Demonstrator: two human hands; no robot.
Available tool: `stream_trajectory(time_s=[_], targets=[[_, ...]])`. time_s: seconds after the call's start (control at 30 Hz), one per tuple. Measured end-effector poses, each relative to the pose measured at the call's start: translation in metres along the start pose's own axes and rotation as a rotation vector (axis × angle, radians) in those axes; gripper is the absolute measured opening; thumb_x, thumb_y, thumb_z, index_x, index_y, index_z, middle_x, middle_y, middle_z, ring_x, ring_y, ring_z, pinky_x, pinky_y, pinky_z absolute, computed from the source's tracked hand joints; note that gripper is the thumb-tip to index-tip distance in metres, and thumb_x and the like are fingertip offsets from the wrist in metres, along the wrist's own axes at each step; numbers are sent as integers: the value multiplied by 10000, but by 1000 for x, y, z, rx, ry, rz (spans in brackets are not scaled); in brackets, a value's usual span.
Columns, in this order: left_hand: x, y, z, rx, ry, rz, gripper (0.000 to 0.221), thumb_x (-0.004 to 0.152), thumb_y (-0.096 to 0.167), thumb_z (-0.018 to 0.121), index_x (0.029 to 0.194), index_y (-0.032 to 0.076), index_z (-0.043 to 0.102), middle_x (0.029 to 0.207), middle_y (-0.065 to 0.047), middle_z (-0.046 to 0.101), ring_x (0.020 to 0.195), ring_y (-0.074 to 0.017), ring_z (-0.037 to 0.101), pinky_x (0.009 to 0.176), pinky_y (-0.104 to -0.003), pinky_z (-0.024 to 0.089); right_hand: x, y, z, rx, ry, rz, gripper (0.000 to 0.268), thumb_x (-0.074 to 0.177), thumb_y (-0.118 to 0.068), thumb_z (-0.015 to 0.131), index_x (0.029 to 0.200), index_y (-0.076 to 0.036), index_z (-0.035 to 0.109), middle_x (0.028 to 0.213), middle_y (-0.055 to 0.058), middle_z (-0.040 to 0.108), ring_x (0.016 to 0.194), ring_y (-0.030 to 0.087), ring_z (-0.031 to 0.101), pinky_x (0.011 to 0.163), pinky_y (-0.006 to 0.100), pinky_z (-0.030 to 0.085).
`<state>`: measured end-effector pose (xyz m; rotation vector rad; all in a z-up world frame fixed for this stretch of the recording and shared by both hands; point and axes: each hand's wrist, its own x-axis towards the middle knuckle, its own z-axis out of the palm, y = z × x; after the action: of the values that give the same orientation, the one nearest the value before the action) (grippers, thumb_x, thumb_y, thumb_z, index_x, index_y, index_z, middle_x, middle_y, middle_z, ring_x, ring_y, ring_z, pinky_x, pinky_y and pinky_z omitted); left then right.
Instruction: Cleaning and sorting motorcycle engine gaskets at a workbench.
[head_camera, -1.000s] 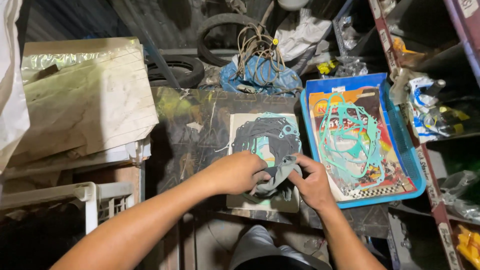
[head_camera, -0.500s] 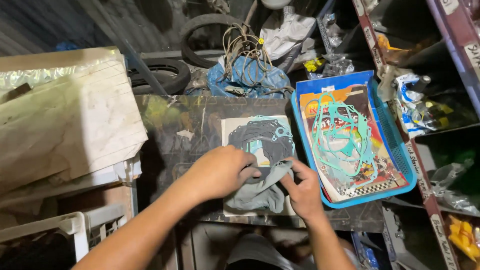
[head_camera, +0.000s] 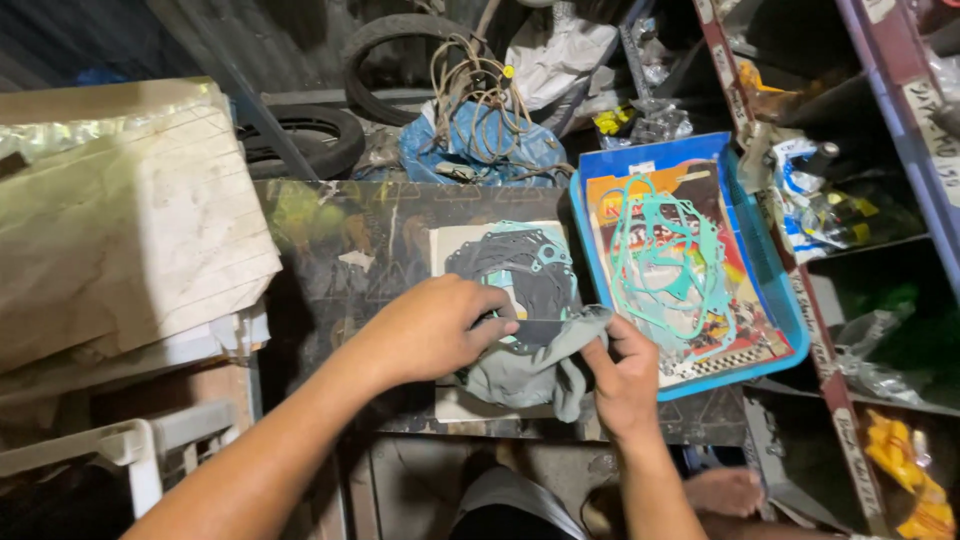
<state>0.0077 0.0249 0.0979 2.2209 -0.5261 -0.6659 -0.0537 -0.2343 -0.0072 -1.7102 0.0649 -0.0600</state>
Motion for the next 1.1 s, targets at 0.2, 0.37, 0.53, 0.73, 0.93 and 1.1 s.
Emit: stream_trajectory(time_s=[0.2,0.37,0.53,0.73,0.93,1.1], targets=[[0,-11,16,163,156,41,245,908,299,656,881,71,743,777,-168,735,663,-413,667,660,-491,541,-3,-2,3,-102,-56,72,224,901,-126,652,1038,37,720,946,75,755,818,145,627,790,265,509],[-3,-6,22,180,136,71,280,923,324,633,907,79,767,759,-166,733,654,-425,656,649,-479,542,-10,-2,-2,-151,-69,70,200,882,-79,661,1035,30,726,950,76,761,829,149,640,791,270,520],[-1,-8,19,211,131,78,253,928,311,633,881,97,758,753,-157,739,650,-421,667,639,-488,542,-14,3,-3,-217,-83,62,167,887,-100,674,1002,9,727,928,62,754,806,145,640,774,266,524],[-1,-4,9,143,-5,-16,242,965,295,576,950,118,741,776,-216,747,837,-477,720,752,-523,593,-17,4,10,8,-33,30,198,944,-228,737,988,-36,759,898,29,729,903,103,579,933,383,531],[-4,8,6,86,-72,-17,267,939,318,593,970,100,743,784,-226,754,848,-488,724,751,-539,584,-20,5,7,-35,-32,-31,175,937,-212,743,967,-40,758,886,53,746,910,104,576,919,396,536],[-1,11,13,104,-51,22,249,943,257,596,978,70,757,835,-256,757,875,-513,712,776,-568,583,-23,-13,-1,-145,-17,-14,182,898,-223,772,983,-63,770,880,70,771,896,108,610,925,387,536]])
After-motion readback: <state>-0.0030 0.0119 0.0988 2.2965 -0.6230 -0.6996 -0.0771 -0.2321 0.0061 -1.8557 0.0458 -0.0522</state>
